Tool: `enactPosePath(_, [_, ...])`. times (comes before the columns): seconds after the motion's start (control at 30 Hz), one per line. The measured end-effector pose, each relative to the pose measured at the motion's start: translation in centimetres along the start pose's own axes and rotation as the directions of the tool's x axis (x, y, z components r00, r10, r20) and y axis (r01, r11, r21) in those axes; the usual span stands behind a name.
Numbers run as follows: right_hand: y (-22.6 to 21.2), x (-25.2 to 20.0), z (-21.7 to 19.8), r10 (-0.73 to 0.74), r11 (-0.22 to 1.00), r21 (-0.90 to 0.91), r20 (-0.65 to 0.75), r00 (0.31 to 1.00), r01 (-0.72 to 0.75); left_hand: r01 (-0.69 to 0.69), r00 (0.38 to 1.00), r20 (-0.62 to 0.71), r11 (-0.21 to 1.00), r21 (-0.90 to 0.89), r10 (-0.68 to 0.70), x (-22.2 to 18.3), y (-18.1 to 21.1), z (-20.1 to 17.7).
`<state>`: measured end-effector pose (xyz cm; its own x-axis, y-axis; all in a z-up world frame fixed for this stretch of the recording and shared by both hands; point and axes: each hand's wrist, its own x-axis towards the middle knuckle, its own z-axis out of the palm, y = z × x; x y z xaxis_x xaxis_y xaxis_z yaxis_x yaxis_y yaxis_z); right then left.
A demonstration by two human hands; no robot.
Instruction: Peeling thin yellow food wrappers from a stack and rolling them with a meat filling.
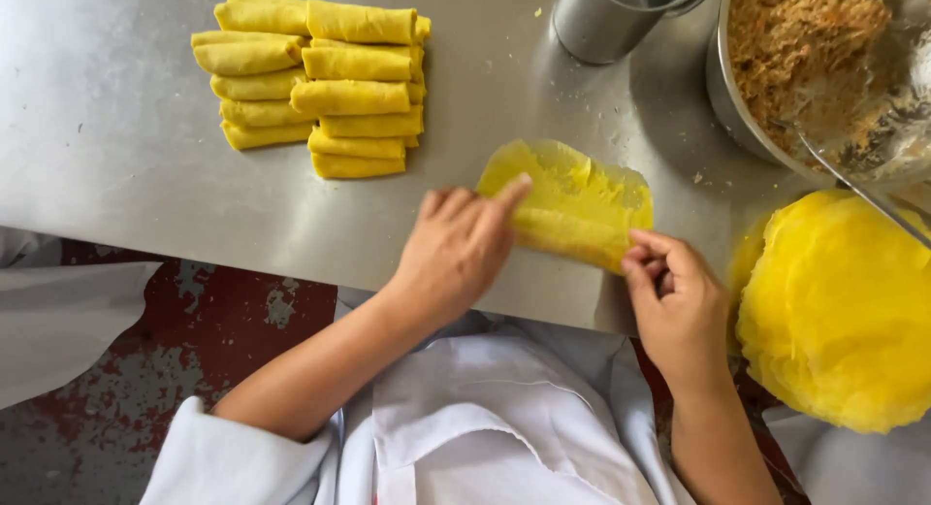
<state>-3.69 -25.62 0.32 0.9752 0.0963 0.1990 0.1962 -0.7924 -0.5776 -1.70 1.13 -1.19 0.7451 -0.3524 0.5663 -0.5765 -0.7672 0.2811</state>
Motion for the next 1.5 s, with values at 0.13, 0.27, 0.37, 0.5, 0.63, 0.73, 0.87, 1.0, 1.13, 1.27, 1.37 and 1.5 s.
enactPosePath(0.13, [-0.8,-1.0,1.0,-0.26,0.938,-0.266,-0.116,0.959,0.222,0.073,0.997,-0.008,0.988,0.138,-0.073,0.8,3.5,-0.7])
enactPosePath(0.27, [-2.1,-2.1,-0.9,-0.334,0.821,-0.513,-0.072,0.94,0.252,0.03,0.999,-0.01,0.998,-0.063,-0.031,0.0,7.9,-0.2])
enactPosePath(0.37, [-0.3,-1.2,-1.2,-0.231,0.874,-0.446,-0.028,0.973,0.195,0.051,0.998,-0.023,0.995,-0.081,-0.053,0.2,8.3,0.2])
enactPosePath(0.5, [-3.3,1.3,1.1,-0.465,0.864,-0.259,-0.085,0.881,0.431,0.06,0.995,0.089,0.978,-0.201,-0.043,0.3,6.8,0.4])
enactPosePath(0.63, [-2.9,1.4,2.1,-0.533,0.835,-0.212,-0.082,0.842,0.508,0.194,0.981,0.041,0.977,-0.086,-0.191,-0.2,4.1,-2.2])
enactPosePath(0.73, [-2.4,1.3,2.1,-0.462,0.886,0.003,-0.054,0.885,0.463,0.163,0.952,0.252,0.985,0.057,-0.172,-0.6,3.3,-3.9])
enactPosePath(0.87, [-2.7,2.5,1.7,-0.452,0.886,0.082,-0.066,0.889,0.457,0.095,0.978,0.171,0.986,0.14,-0.118,0.0,0.2,-3.3])
enactPosePath(1.0, [-3.2,2.5,1.3,-0.435,0.896,0.062,-0.077,0.897,0.439,-0.016,0.999,-0.036,0.999,0.043,0.018,1.6,0.9,-2.2])
enactPosePath(1.13, [-2.4,2.3,1.9,-0.409,0.907,0.048,-0.125,0.904,0.418,-0.063,0.992,-0.111,0.996,-0.062,0.056,2.0,4.7,-0.4])
enactPosePath(1.27, [-2.6,3.4,1.1,-0.484,0.875,-0.023,-0.042,0.874,0.484,-0.026,0.997,-0.076,0.998,-0.051,0.022,2.3,4.7,-0.2])
enactPosePath(1.37, [-2.6,5.3,-0.1,-0.345,0.938,0.086,0.136,0.929,0.336,0.03,1.0,0.007,0.995,-0.092,-0.029,2.7,2.9,0.5])
enactPosePath(1.5, [-1.3,7.2,1.7,-0.18,0.983,0.032,0.079,0.98,0.178,0.096,0.993,-0.068,0.995,0.033,-0.093,4.6,0.4,3.7])
